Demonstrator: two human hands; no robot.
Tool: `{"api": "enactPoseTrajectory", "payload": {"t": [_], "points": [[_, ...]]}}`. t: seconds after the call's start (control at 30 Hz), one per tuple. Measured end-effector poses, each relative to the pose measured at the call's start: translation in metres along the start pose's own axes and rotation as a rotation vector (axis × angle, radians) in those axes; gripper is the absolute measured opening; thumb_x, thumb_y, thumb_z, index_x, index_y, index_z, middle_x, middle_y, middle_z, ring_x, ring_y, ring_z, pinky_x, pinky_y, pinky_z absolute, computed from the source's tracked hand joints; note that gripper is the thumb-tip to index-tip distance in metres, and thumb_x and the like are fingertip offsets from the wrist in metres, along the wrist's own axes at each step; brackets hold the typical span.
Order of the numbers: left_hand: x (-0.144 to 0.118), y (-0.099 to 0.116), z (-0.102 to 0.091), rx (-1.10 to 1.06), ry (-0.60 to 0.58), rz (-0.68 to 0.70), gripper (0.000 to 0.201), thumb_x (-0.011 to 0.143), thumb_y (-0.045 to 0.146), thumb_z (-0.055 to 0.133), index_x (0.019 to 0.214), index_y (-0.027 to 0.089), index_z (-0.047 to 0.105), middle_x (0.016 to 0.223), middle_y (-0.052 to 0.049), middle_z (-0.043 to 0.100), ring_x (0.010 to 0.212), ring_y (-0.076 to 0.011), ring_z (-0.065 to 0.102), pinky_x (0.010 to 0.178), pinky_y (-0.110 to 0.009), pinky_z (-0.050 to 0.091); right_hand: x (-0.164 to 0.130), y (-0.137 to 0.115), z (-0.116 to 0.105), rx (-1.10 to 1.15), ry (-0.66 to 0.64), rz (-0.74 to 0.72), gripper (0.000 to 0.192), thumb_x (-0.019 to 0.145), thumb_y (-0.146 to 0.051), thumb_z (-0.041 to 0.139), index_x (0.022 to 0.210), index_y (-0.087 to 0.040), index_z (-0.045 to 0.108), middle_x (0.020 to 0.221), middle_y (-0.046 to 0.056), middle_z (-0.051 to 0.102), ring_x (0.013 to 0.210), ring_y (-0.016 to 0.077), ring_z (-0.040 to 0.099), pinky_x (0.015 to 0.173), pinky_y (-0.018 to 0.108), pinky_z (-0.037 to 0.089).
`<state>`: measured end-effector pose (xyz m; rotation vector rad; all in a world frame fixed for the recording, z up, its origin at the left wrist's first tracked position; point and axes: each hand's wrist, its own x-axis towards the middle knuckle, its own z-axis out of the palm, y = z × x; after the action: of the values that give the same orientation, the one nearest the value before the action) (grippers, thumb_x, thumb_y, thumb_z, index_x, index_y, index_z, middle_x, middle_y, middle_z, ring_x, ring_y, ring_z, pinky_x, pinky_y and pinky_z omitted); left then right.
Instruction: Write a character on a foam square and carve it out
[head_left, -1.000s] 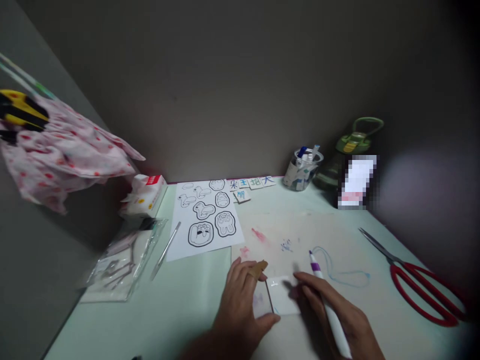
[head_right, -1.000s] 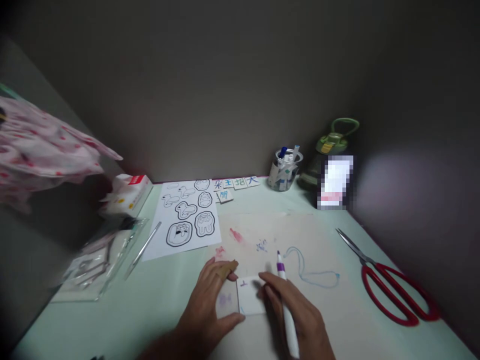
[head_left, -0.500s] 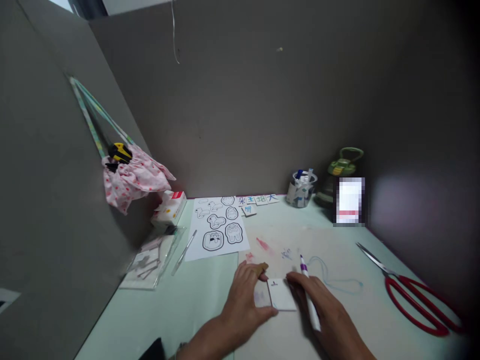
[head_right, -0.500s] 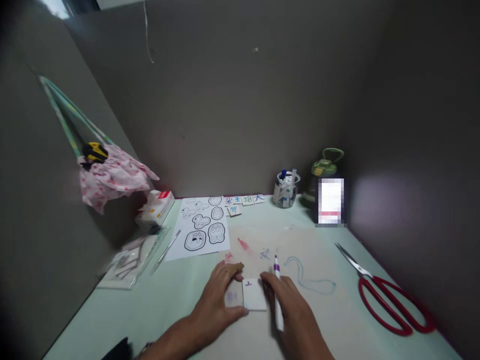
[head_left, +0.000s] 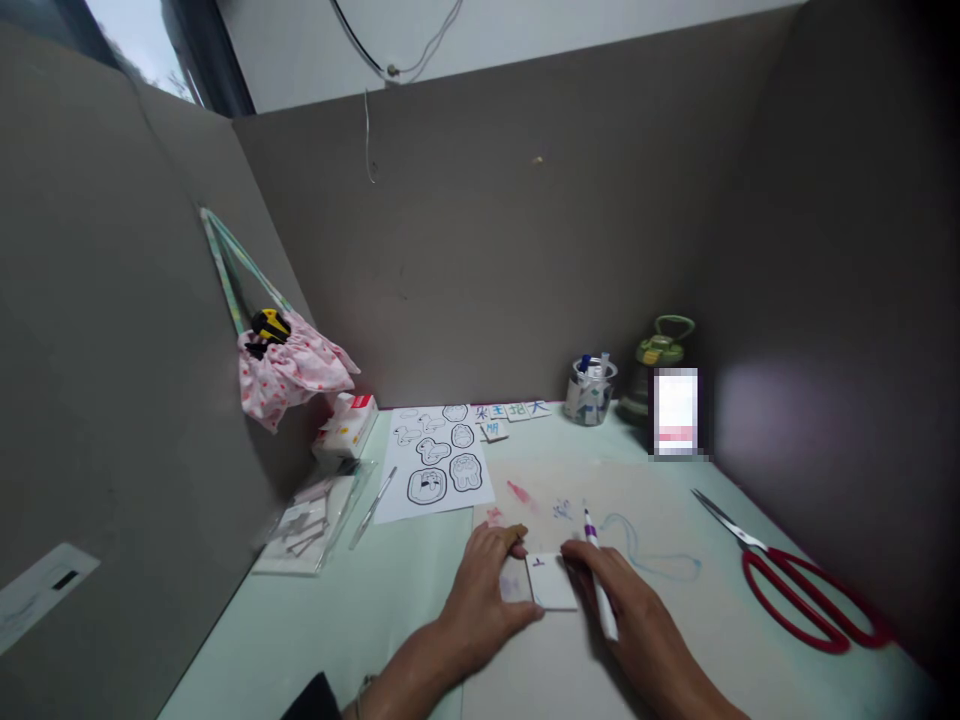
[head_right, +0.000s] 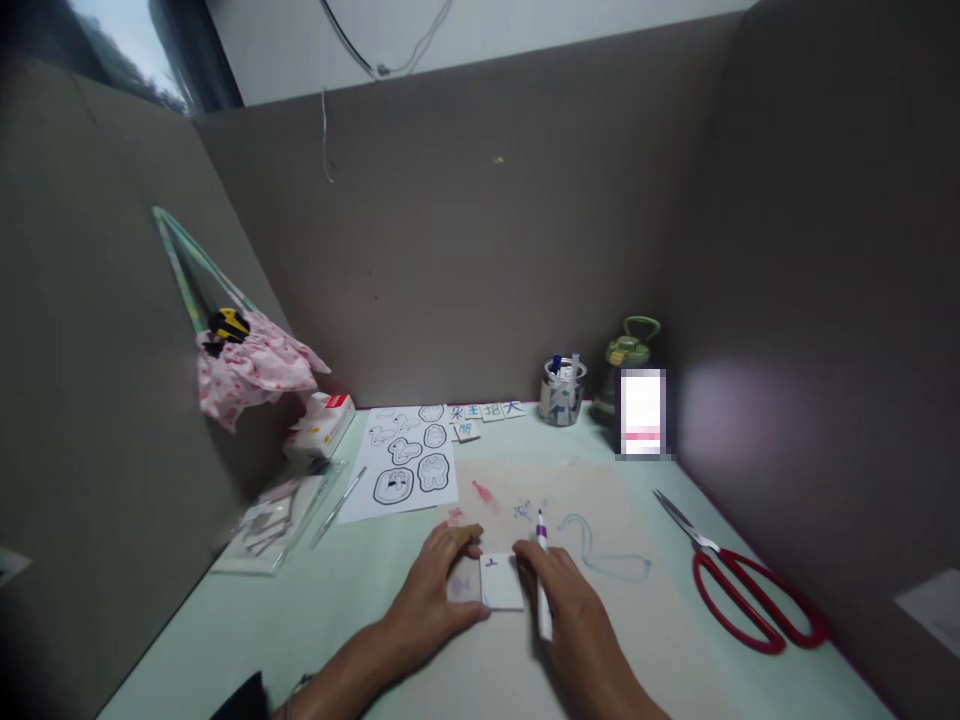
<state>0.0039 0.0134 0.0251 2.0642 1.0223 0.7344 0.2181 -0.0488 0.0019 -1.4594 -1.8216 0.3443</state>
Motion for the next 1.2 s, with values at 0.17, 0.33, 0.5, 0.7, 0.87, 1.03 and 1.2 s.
{"api": "enactPoseTrajectory", "payload": {"t": [0.17, 0.33, 0.5, 0.7, 0.87, 1.03, 1.2], "points": [[-0.0009, 0.0011, -0.0005, 0.011, 0.009, -0.004, 0.072, 0.065, 0.012, 0.08, 0.132, 0.017, 0.054, 0.115, -0.008, 0.063, 0.117, -0.0305, 0.052, 0.115, -0.052, 0.029, 0.0023, -0.0016, -0.0015, 0.013, -0.012, 0.012, 0.055, 0.073, -0.006, 0.049, 0.125, -0.021, 0.058, 0.111, 0.011, 0.07, 0.104, 0.0258, 0.068, 0.087, 0.039, 0.055], [-0.0014, 0.0018, -0.0008, 0.016, -0.003, -0.007, 0.071, 0.067, 0.014, 0.079, 0.133, 0.019, 0.053, 0.115, -0.007, 0.063, 0.118, -0.0305, 0.052, 0.116, -0.054, 0.026, 0.0025, 0.0006, -0.0004, 0.022, 0.001, 0.014, 0.053, 0.073, -0.006, 0.047, 0.123, -0.021, 0.06, 0.108, 0.011, 0.071, 0.101, 0.0256, 0.068, 0.086, 0.039, 0.055], [-0.0017, 0.0029, -0.001, 0.018, -0.004, -0.011, 0.072, 0.067, 0.014, 0.08, 0.133, 0.018, 0.053, 0.115, -0.008, 0.064, 0.117, -0.03, 0.052, 0.117, -0.053, 0.025, 0.0012, 0.0038, 0.0026, 0.029, 0.01, 0.007, 0.05, 0.077, -0.006, 0.047, 0.124, -0.021, 0.059, 0.109, 0.011, 0.07, 0.102, 0.0257, 0.067, 0.087, 0.04, 0.054], [-0.0017, 0.0017, -0.0005, 0.02, 0.002, -0.01, 0.073, 0.067, 0.015, 0.08, 0.134, 0.02, 0.053, 0.116, -0.007, 0.064, 0.118, -0.0302, 0.052, 0.119, -0.055, 0.023, 0.0011, 0.0016, 0.0024, 0.036, 0.024, 0.013, 0.044, 0.082, -0.01, 0.047, 0.122, -0.022, 0.06, 0.107, 0.01, 0.07, 0.1, 0.0258, 0.068, 0.084, 0.039, 0.054], [-0.0014, 0.0007, -0.0002, 0.022, 0.008, -0.006, 0.071, 0.067, 0.015, 0.079, 0.133, 0.021, 0.054, 0.115, -0.007, 0.064, 0.117, -0.0307, 0.053, 0.117, -0.056, 0.025, 0.0019, -0.0001, 0.001, 0.039, 0.016, 0.021, 0.042, 0.082, -0.01, 0.049, 0.12, -0.022, 0.062, 0.105, 0.01, 0.071, 0.098, 0.0258, 0.068, 0.083, 0.038, 0.054], [-0.0014, 0.0, 0.0002, 0.017, 0.009, 0.003, 0.072, 0.066, 0.014, 0.08, 0.133, 0.019, 0.053, 0.115, -0.007, 0.064, 0.118, -0.0303, 0.053, 0.117, -0.054, 0.026, 0.0027, -0.0011, -0.0009, 0.033, 0.004, 0.029, 0.043, 0.081, -0.009, 0.047, 0.12, -0.021, 0.061, 0.107, 0.011, 0.071, 0.098, 0.0252, 0.069, 0.084, 0.039, 0.055], [-0.0014, -0.0007, 0.0007, 0.011, 0.007, 0.002, 0.072, 0.066, 0.013, 0.08, 0.132, 0.018, 0.054, 0.116, -0.008, 0.063, 0.118, -0.0305, 0.053, 0.115, -0.052, 0.03, 0.0037, -0.0046, -0.0035, 0.028, -0.01, 0.03, 0.05, 0.075, -0.007, 0.05, 0.121, -0.022, 0.06, 0.106, 0.01, 0.071, 0.098, 0.0252, 0.069, 0.084, 0.038, 0.056]]}}
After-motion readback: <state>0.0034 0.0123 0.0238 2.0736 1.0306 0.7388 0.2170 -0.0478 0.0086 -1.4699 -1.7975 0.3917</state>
